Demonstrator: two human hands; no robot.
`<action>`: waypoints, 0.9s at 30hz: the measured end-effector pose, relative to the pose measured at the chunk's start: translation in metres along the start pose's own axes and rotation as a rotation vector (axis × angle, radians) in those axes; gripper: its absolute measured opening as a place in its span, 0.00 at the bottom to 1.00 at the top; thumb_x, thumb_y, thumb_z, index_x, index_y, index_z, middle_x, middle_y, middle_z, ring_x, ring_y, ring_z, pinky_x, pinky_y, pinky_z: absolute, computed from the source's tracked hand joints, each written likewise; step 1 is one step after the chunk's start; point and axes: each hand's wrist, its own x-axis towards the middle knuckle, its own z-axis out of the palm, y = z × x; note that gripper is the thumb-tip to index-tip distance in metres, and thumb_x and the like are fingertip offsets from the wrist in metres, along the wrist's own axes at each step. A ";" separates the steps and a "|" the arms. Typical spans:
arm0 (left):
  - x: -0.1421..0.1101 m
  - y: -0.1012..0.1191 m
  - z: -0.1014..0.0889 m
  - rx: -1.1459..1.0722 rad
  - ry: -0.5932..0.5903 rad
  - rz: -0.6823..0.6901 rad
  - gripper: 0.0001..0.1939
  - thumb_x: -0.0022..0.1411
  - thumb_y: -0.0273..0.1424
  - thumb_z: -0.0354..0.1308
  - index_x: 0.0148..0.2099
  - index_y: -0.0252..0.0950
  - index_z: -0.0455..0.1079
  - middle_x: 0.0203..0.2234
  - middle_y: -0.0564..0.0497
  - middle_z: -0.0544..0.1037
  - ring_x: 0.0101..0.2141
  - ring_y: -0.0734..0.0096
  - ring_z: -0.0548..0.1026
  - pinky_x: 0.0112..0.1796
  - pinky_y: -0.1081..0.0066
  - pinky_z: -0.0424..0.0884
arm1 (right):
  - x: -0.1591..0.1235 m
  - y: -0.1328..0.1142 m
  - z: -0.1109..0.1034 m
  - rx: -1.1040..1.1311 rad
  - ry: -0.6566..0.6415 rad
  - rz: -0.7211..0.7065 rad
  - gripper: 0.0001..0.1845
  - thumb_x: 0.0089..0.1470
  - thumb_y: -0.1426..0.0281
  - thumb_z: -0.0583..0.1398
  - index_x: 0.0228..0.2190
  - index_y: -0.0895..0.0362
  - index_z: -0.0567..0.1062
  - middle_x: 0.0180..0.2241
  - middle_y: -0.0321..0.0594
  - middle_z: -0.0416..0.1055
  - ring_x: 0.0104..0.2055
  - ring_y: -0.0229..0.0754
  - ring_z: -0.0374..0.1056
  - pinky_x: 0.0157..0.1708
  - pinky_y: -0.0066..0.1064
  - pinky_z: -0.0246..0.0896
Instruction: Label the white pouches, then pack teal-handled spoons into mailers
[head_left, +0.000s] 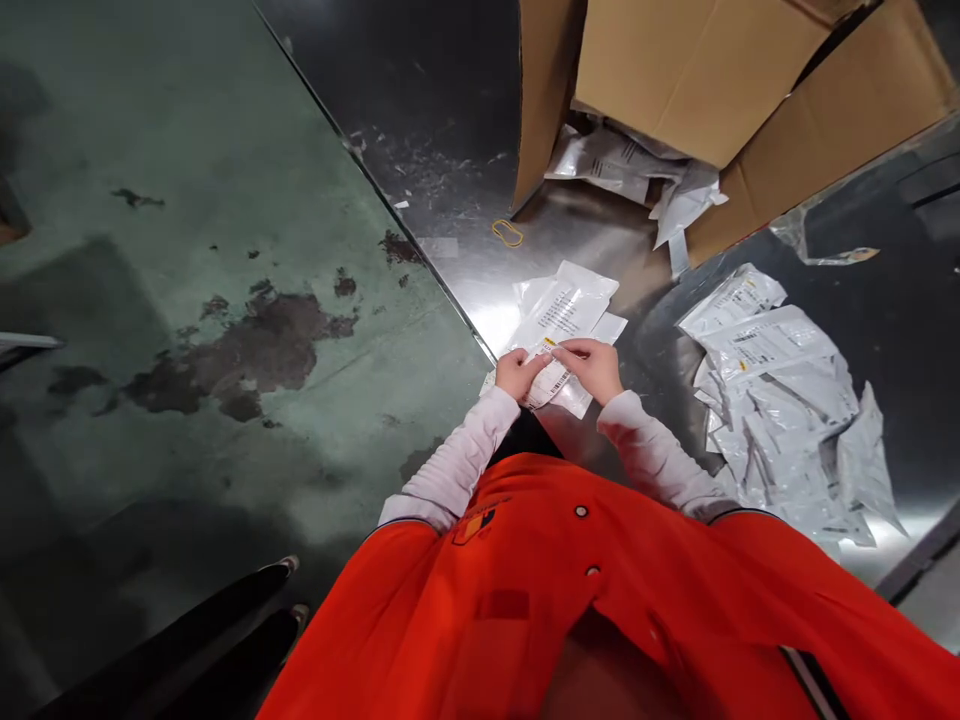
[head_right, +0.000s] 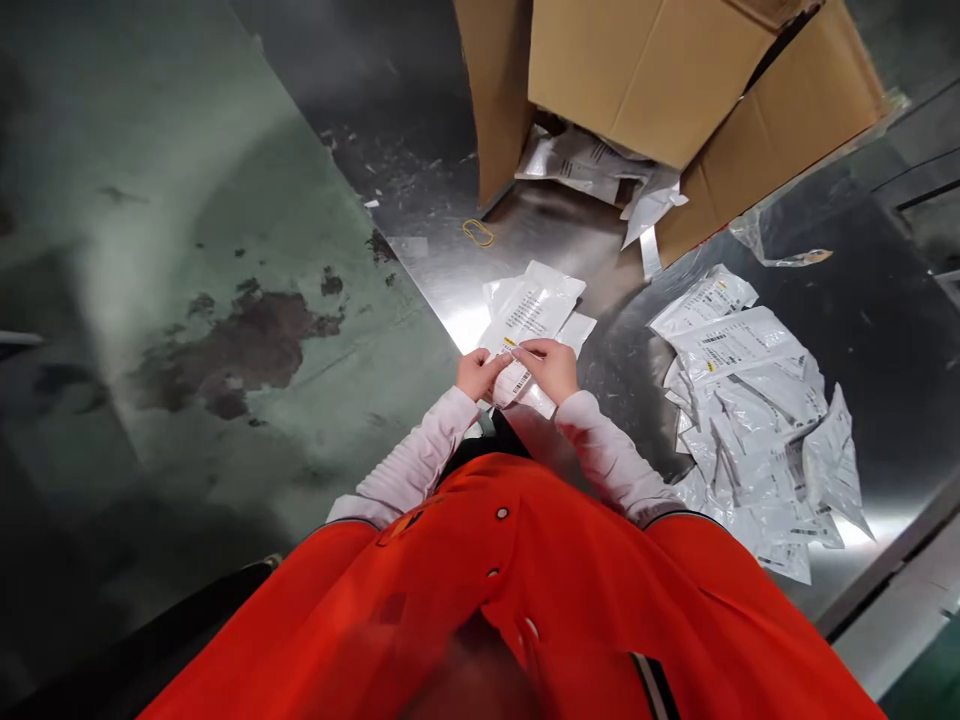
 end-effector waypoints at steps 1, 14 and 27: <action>0.003 -0.001 -0.003 -0.032 -0.058 0.001 0.15 0.52 0.33 0.75 0.29 0.35 0.71 0.25 0.52 0.77 0.34 0.65 0.76 0.38 0.69 0.70 | 0.008 -0.001 -0.002 -0.017 0.034 -0.013 0.08 0.52 0.63 0.69 0.30 0.54 0.85 0.40 0.44 0.83 0.45 0.52 0.78 0.51 0.45 0.74; -0.002 -0.081 -0.073 -0.067 -0.280 -0.353 0.20 0.35 0.34 0.81 0.31 0.32 0.80 0.25 0.46 0.83 0.28 0.60 0.80 0.39 0.60 0.79 | 0.117 0.010 -0.021 -0.516 0.290 0.093 0.37 0.58 0.63 0.69 0.63 0.66 0.70 0.66 0.64 0.60 0.67 0.59 0.57 0.66 0.55 0.54; -0.048 -0.094 -0.096 -0.052 -0.260 -0.399 0.29 0.26 0.44 0.82 0.31 0.33 0.79 0.26 0.46 0.84 0.26 0.60 0.79 0.33 0.62 0.75 | 0.113 0.040 0.011 -0.465 0.207 -0.068 0.42 0.64 0.51 0.59 0.69 0.63 0.60 0.71 0.60 0.56 0.74 0.62 0.47 0.72 0.65 0.37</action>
